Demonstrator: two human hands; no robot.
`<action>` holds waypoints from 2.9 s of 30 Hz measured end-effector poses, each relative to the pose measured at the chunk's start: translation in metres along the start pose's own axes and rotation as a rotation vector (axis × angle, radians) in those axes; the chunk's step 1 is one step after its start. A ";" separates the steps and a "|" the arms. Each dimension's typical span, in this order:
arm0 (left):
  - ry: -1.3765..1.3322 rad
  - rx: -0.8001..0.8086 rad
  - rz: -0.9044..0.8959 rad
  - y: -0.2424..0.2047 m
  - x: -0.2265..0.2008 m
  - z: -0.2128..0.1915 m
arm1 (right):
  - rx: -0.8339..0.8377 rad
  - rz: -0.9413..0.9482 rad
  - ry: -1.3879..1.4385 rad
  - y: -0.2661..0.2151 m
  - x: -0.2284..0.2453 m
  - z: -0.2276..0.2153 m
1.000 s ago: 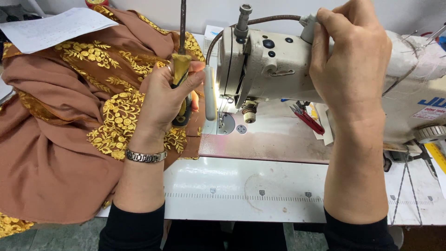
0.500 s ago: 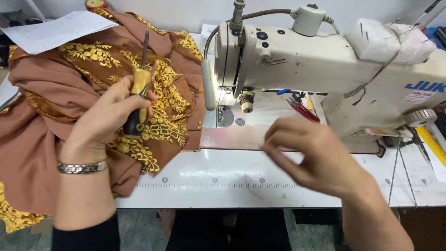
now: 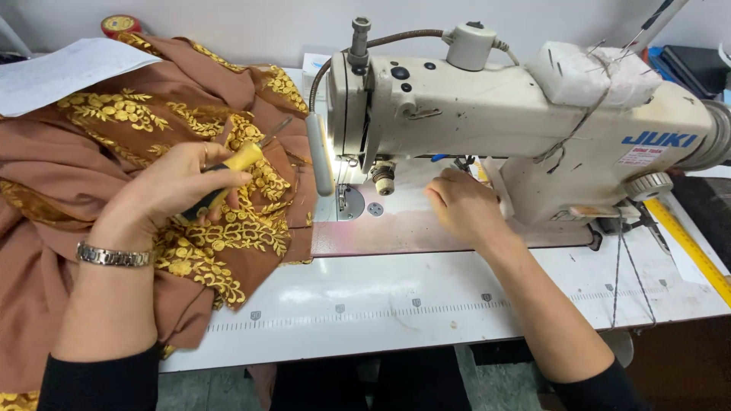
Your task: Using a screwdriver to adjust a sewing machine and handling a small jar.
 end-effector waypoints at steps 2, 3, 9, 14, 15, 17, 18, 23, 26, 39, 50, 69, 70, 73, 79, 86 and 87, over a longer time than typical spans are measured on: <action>0.055 0.010 -0.049 0.003 0.006 0.005 | -0.109 -0.089 0.027 0.012 -0.017 -0.014; 0.109 0.016 -0.099 0.003 0.012 0.007 | -0.218 -0.181 0.056 0.015 -0.022 -0.026; 0.430 0.022 -0.016 0.005 0.018 0.008 | -0.244 0.030 -0.173 0.061 -0.084 -0.022; 0.283 -0.079 0.163 0.003 0.015 0.006 | -0.154 0.006 -0.199 0.078 -0.084 -0.009; 0.346 -0.088 0.171 0.005 0.014 0.006 | -0.131 0.005 -0.209 0.080 -0.086 -0.006; 0.361 -0.089 0.153 0.002 0.009 0.007 | -0.103 0.003 -0.218 0.080 -0.091 -0.002; 0.377 -0.092 0.141 0.001 0.007 0.008 | -0.081 0.003 -0.229 0.080 -0.094 0.001; 0.362 -0.085 0.129 0.003 0.005 0.010 | -0.015 -0.003 -0.258 0.091 -0.095 0.007; 0.342 -0.076 0.118 0.001 0.003 0.012 | 0.027 -0.001 -0.281 0.089 -0.097 0.012; 0.540 -0.175 0.251 0.005 -0.001 0.011 | -0.080 -0.139 0.116 -0.016 -0.062 -0.031; 0.744 -0.283 0.289 0.007 0.001 0.011 | 0.265 -0.293 0.221 0.015 0.049 0.021; 0.692 -0.232 0.261 0.008 0.008 0.007 | -0.121 -0.487 0.535 0.017 0.045 0.027; 0.692 -0.231 0.261 0.009 0.008 0.007 | -0.120 -0.486 0.535 0.017 0.046 0.029; 0.668 -0.241 0.291 0.008 0.005 0.007 | -0.120 -0.420 0.625 0.020 0.043 0.034; 0.651 -0.210 0.302 0.005 0.002 0.008 | -0.118 -0.379 0.670 0.023 0.035 0.042; 0.502 -0.262 0.277 0.008 0.014 -0.001 | -0.122 -0.320 0.715 0.024 0.033 0.044; 0.523 -0.296 0.318 0.009 0.015 -0.002 | -0.119 -0.295 0.724 0.026 0.030 0.046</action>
Point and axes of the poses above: each hand's wrist, its own y-axis towards the middle knuckle, its own z-axis out of the palm, x = y × z, the point moved 8 cm from there along y, towards the middle knuckle, and after that the axes turned 14 degrees about y, right-handed, at the moved point
